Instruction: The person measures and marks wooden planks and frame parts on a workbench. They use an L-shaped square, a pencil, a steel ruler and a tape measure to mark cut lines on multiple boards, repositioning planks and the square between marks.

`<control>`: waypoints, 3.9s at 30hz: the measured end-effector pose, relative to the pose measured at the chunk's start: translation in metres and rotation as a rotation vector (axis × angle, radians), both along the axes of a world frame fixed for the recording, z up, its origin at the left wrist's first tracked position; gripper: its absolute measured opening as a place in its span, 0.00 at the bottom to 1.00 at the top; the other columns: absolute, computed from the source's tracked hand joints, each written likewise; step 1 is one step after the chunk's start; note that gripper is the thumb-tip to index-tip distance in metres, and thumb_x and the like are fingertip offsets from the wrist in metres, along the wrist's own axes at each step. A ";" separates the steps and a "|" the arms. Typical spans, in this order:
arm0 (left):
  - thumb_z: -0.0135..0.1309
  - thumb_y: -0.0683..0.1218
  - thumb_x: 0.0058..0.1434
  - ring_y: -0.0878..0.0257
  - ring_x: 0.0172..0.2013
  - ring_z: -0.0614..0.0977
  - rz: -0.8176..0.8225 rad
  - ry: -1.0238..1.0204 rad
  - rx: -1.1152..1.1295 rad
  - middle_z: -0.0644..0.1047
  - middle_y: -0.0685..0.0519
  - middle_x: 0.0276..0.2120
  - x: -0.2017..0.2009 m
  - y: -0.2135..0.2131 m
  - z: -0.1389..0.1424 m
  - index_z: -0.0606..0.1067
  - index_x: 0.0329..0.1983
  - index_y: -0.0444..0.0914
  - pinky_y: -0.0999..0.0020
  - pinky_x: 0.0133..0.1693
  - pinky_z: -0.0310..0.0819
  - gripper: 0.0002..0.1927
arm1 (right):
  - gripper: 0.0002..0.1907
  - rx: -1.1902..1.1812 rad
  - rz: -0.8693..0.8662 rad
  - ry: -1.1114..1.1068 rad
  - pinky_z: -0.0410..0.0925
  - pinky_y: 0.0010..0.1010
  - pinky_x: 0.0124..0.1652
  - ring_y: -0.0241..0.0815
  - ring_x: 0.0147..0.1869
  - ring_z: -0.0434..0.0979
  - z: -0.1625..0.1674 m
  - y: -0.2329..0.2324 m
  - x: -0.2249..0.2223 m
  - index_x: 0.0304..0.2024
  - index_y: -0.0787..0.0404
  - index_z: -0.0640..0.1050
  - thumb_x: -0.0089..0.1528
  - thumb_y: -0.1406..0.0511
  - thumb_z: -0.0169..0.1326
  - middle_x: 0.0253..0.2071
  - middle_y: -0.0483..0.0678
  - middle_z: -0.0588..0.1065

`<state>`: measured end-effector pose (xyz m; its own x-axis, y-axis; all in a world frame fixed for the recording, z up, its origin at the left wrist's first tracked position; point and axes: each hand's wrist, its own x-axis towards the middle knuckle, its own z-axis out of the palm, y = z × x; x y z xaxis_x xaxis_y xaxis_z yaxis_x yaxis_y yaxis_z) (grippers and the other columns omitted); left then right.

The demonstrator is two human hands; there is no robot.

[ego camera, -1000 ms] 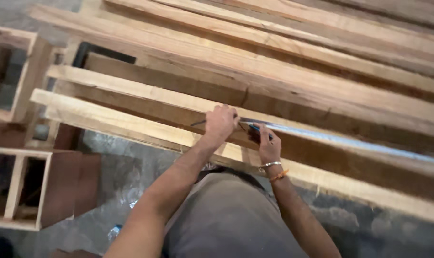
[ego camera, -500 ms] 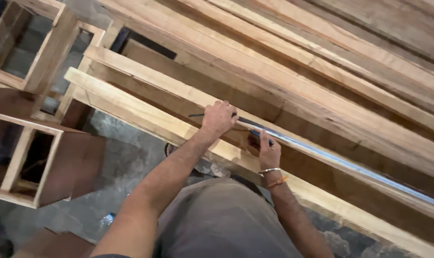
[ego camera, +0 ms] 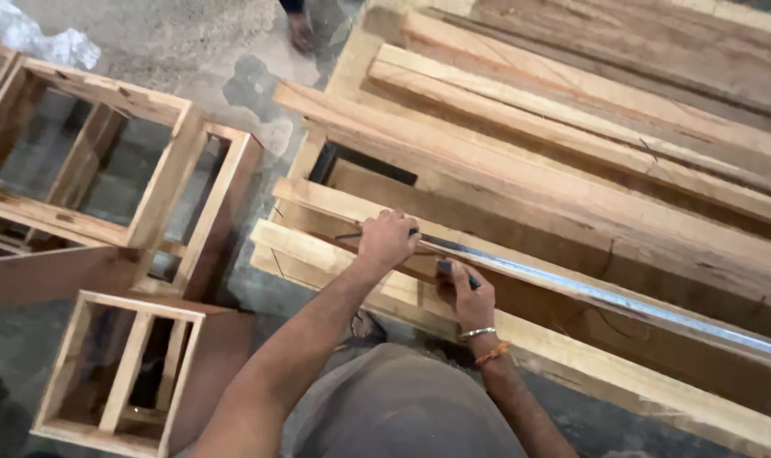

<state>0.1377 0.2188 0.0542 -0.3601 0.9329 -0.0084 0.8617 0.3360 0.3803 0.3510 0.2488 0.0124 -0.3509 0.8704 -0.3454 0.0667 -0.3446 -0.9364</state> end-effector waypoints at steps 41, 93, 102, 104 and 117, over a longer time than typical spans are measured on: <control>0.58 0.54 0.59 0.51 0.46 0.80 -0.112 -0.109 -0.052 0.80 0.52 0.41 -0.257 -0.069 0.012 0.83 0.40 0.48 0.49 0.45 0.76 0.11 | 0.15 0.203 -0.256 -0.131 0.73 0.24 0.49 0.32 0.49 0.80 0.000 -0.084 -0.278 0.50 0.69 0.82 0.68 0.63 0.55 0.47 0.47 0.83; 0.60 0.53 0.57 0.52 0.49 0.78 0.080 -0.070 -0.078 0.79 0.53 0.43 -0.274 -0.089 -0.009 0.80 0.42 0.45 0.46 0.45 0.71 0.13 | 0.03 0.531 -0.058 -0.163 0.73 0.26 0.48 0.36 0.46 0.81 -0.019 -0.068 -0.324 0.34 0.65 0.80 0.59 0.75 0.62 0.40 0.48 0.82; 0.63 0.56 0.56 0.52 0.50 0.78 0.091 -0.142 -0.187 0.79 0.52 0.44 -0.283 -0.084 -0.004 0.81 0.43 0.47 0.45 0.47 0.70 0.15 | 0.02 0.479 -0.070 -0.189 0.74 0.25 0.47 0.35 0.45 0.82 -0.017 -0.068 -0.325 0.33 0.64 0.80 0.59 0.74 0.60 0.39 0.48 0.82; 0.63 0.56 0.56 0.52 0.50 0.78 0.085 -0.146 -0.177 0.79 0.52 0.44 -0.283 -0.084 -0.006 0.82 0.42 0.47 0.45 0.46 0.71 0.14 | 0.02 0.481 -0.070 -0.192 0.74 0.25 0.47 0.35 0.45 0.82 -0.016 -0.067 -0.325 0.33 0.64 0.80 0.59 0.74 0.59 0.39 0.47 0.82; 0.61 0.56 0.57 0.53 0.50 0.77 0.054 -0.146 -0.160 0.78 0.52 0.45 -0.284 -0.085 -0.009 0.82 0.40 0.48 0.45 0.47 0.70 0.11 | 0.02 0.516 -0.048 -0.258 0.74 0.25 0.45 0.35 0.43 0.82 -0.013 -0.068 -0.324 0.33 0.64 0.80 0.58 0.74 0.59 0.38 0.47 0.82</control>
<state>-0.1465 0.1336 0.0454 -0.3935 0.8949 -0.2107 0.7806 0.4463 0.4376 0.0271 0.1811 -0.0001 -0.2671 0.9619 0.0589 0.3107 0.1438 -0.9396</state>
